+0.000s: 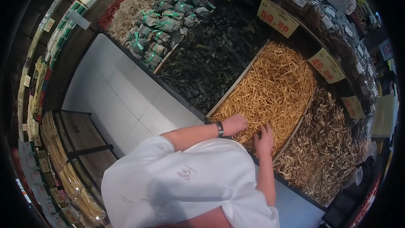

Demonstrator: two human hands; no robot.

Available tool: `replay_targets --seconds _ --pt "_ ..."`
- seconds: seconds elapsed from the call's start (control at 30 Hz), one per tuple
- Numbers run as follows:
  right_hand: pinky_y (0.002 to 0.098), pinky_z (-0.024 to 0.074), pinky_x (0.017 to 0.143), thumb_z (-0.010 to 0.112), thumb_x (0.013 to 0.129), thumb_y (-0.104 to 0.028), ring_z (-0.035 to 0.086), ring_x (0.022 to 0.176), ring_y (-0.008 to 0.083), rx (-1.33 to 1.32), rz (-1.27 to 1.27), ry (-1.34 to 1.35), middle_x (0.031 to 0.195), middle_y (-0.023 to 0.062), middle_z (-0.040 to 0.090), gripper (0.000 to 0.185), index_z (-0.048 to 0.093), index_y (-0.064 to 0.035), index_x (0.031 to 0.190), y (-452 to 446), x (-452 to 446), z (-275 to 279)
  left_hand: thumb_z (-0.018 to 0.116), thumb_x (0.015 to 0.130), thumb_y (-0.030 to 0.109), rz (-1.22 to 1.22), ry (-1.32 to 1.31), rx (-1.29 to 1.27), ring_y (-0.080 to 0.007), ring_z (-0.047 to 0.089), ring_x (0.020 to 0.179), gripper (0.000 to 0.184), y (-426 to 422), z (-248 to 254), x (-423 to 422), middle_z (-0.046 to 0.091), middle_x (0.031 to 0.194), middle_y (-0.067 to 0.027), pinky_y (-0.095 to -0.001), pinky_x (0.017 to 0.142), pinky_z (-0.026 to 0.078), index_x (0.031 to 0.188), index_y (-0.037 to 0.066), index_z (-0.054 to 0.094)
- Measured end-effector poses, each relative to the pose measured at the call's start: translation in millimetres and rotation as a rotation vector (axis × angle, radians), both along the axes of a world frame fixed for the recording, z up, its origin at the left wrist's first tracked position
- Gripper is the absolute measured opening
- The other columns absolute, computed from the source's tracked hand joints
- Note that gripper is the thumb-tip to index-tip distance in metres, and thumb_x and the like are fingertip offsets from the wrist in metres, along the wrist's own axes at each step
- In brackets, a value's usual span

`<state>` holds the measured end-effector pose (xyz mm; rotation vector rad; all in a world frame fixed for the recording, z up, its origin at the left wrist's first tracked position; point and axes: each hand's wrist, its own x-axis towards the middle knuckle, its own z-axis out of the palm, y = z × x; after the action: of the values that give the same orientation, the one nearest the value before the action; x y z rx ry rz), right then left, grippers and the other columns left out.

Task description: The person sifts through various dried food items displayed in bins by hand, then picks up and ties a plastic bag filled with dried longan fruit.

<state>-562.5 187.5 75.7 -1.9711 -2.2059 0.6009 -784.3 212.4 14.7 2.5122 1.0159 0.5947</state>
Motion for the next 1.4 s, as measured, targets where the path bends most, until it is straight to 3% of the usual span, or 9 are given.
replay_targets --seconds 0.67,0.9,1.1,1.4 --pt "0.0430 0.0415 0.113 0.075 0.088 -0.014 0.049 0.137 0.0358 -0.013 -0.068 0.063 0.150 0.0154 0.050 0.049 0.062 -0.0040 0.134 -8 -2 15 0.060 0.085 0.016 0.031 -0.063 0.004 -0.0258 0.058 0.095 0.008 3 5 -14 0.060 0.089 -0.0053 -0.0396 0.087 0.045 0.085 0.011 0.066" --pt "0.0435 0.0444 0.110 0.073 0.089 -0.013 0.050 0.136 0.0373 0.071 -0.049 0.050 0.149 0.0179 0.050 0.045 0.063 -0.0035 0.132 -13 8 7 0.063 0.084 0.012 0.066 -0.078 0.008 -0.0273 0.059 0.097 0.013 13 24 -20 0.061 0.092 -0.0066 -0.0401 0.089 0.046 0.093 0.010 0.071" --pt "0.0435 0.0444 0.111 0.072 0.089 -0.013 0.050 0.135 0.0371 0.062 -0.129 0.148 0.149 0.0180 0.050 0.043 0.063 -0.0040 0.130 -20 11 20 0.068 0.081 0.010 0.180 -0.197 -0.025 -0.0269 0.059 0.098 0.009 24 43 -13 0.063 0.092 -0.0064 -0.0402 0.090 0.047 0.090 0.009 0.071" --pt "0.0440 0.0423 0.113 0.073 0.091 -0.016 0.048 0.137 0.0358 0.133 -0.125 0.076 0.150 0.0160 0.050 0.047 0.061 -0.0083 0.135 -28 26 27 0.071 0.082 0.008 0.395 -0.372 -0.098 -0.0298 0.062 0.095 0.005 10 42 0 0.065 0.090 -0.0079 -0.0429 0.088 0.049 0.086 0.009 0.068"
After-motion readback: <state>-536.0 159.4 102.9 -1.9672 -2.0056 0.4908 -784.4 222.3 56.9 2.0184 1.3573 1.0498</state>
